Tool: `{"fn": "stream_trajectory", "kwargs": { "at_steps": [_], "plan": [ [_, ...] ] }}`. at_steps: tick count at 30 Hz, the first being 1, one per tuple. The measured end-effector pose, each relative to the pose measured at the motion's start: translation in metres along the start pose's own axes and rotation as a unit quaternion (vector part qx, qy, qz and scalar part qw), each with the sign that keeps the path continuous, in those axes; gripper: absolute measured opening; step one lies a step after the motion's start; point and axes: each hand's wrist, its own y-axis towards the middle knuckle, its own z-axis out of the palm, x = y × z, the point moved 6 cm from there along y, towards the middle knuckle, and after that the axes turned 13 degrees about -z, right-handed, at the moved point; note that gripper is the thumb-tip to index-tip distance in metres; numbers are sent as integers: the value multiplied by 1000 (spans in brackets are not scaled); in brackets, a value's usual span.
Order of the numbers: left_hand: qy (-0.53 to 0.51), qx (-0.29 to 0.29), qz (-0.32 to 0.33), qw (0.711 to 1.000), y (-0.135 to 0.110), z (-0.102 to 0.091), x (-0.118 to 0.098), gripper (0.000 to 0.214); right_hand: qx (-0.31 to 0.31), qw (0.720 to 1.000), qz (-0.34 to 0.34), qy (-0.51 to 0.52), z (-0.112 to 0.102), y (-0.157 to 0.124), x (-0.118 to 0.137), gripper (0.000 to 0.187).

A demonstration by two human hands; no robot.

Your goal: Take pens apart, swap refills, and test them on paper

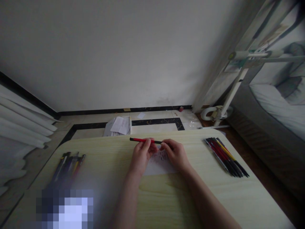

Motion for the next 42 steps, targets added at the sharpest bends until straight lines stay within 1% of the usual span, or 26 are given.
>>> {"fn": "stream_trajectory", "kwargs": {
  "at_steps": [3, 5, 7, 10, 12, 15, 21, 25, 30, 37, 42],
  "plan": [
    [-4, 0, -1, 1000, -2, 1, -2, 23, 4, 1000, 4, -1, 1, 0, 0, 20],
    [-5, 13, -3, 1000, -3, 4, -3, 24, 9, 1000, 10, -1, 1, -1, 0, 24],
    [-7, 25, -7, 1000, -5, 6, -5, 32, 13, 1000, 14, 3, 2, -1, 0, 28],
    [-22, 13, -18, 1000, -6, 5, -5, 44, 14, 1000, 20, 7, 2, -2, -2, 33],
    [-30, 6, -24, 999, -5, 3, -5, 41, 13, 1000, 21, 5, 2, -3, -3, 36],
    [-26, 17, -27, 999, -3, 3, -4, 32, 10, 1000, 22, 6, 2, -3, -4, 39],
    [-29, 26, -20, 999, -2, 2, -3, 23, 3, 1000, 17, -6, 1, -2, -3, 38],
    [-21, 30, -14, 999, -2, 3, -4, 22, 8, 1000, 16, -16, 1, -2, -3, 36],
    [-24, 18, -13, 999, -2, 1, -3, 21, 15, 1000, 11, -23, 2, -2, -4, 35],
    [-19, 15, -13, 1000, -1, 0, -2, 23, 9, 1000, 10, -23, 1, -2, -3, 32],
    [-17, 11, -5, 1000, 0, -1, -2, 21, 6, 1000, 15, -18, 1, -1, -3, 28]
  ]
}}
